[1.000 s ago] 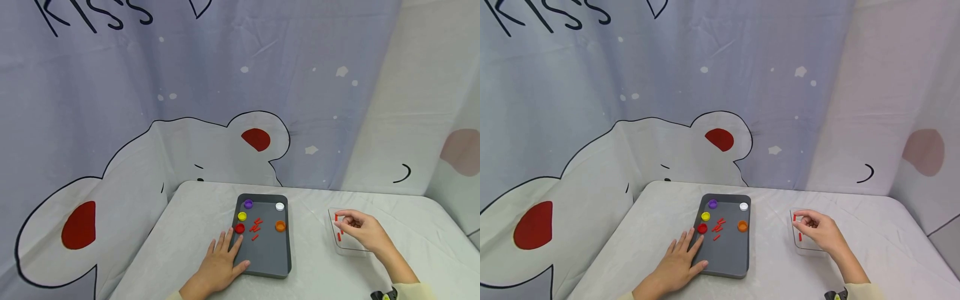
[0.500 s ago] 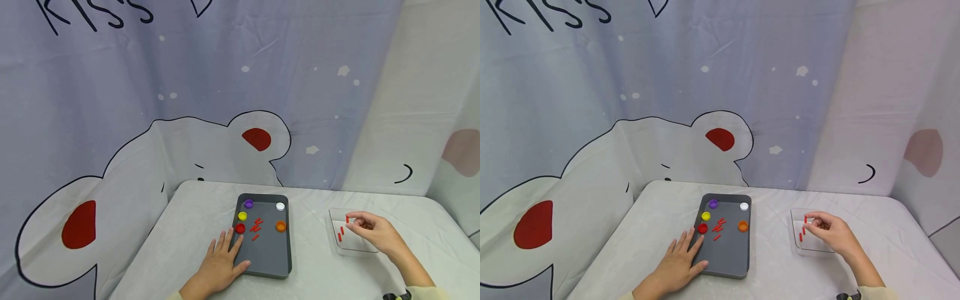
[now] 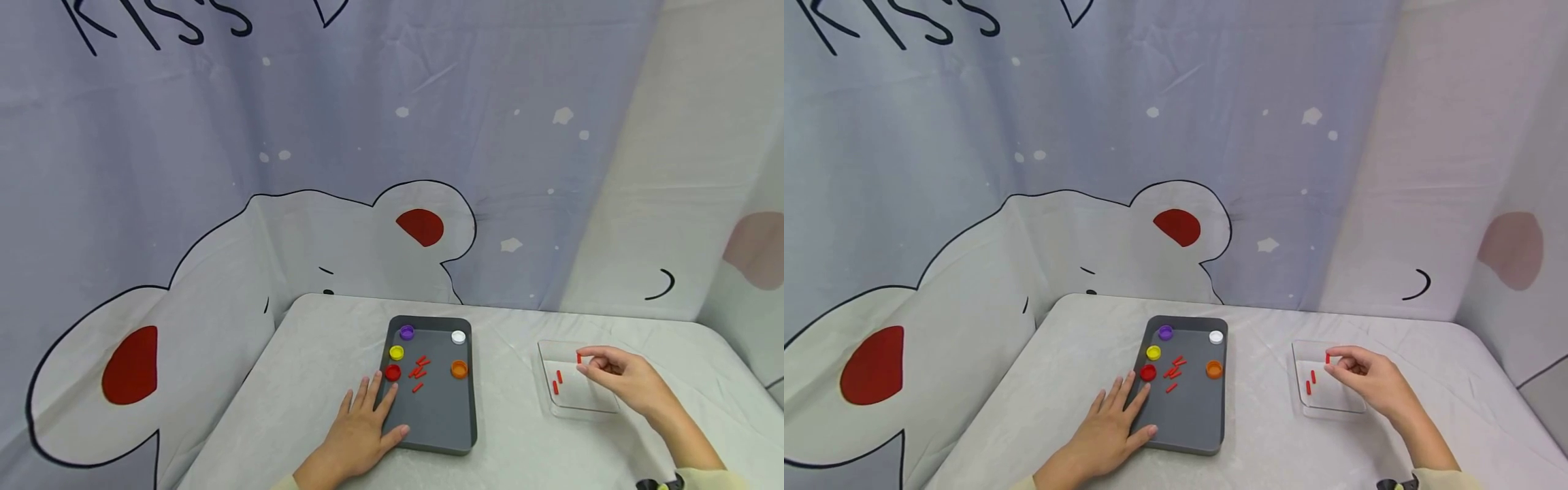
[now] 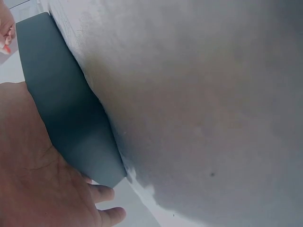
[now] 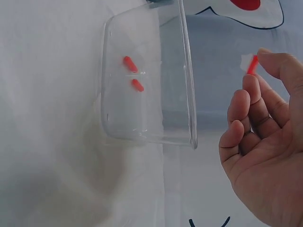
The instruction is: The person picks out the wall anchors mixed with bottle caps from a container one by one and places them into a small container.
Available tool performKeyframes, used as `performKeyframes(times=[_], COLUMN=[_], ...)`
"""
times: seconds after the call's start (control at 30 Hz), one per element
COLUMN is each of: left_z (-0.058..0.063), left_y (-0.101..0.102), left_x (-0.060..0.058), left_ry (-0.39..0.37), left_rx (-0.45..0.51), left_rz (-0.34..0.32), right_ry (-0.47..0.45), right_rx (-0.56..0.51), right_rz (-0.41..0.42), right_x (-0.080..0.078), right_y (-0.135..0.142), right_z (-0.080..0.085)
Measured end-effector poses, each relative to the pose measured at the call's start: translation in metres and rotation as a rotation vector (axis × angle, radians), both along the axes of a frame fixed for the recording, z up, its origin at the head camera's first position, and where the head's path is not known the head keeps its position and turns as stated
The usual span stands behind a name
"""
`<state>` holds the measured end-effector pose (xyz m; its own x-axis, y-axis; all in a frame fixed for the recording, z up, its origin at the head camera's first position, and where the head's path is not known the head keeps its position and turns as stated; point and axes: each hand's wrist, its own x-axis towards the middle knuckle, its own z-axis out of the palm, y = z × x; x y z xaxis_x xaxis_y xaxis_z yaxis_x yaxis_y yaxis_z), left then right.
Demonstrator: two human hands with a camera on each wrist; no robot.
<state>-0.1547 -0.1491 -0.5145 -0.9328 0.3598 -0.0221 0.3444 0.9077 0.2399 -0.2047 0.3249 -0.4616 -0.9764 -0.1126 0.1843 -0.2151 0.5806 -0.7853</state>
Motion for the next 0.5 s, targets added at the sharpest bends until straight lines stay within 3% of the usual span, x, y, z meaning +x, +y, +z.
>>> performKeyframes(times=[0.23,0.5], left_z=[0.0,0.001], left_y=[0.0,0.001], left_x=[0.001,0.0], left_ry=[0.009,0.006], left_rx=[0.007,-0.001], left_rz=[-0.003,-0.001], right_ry=[0.024,0.018], right_rx=[-0.017,-0.016], right_rz=[0.012,0.06], right_x=[-0.003,-0.005], right_y=[0.001,-0.017], right_z=[-0.002,0.0])
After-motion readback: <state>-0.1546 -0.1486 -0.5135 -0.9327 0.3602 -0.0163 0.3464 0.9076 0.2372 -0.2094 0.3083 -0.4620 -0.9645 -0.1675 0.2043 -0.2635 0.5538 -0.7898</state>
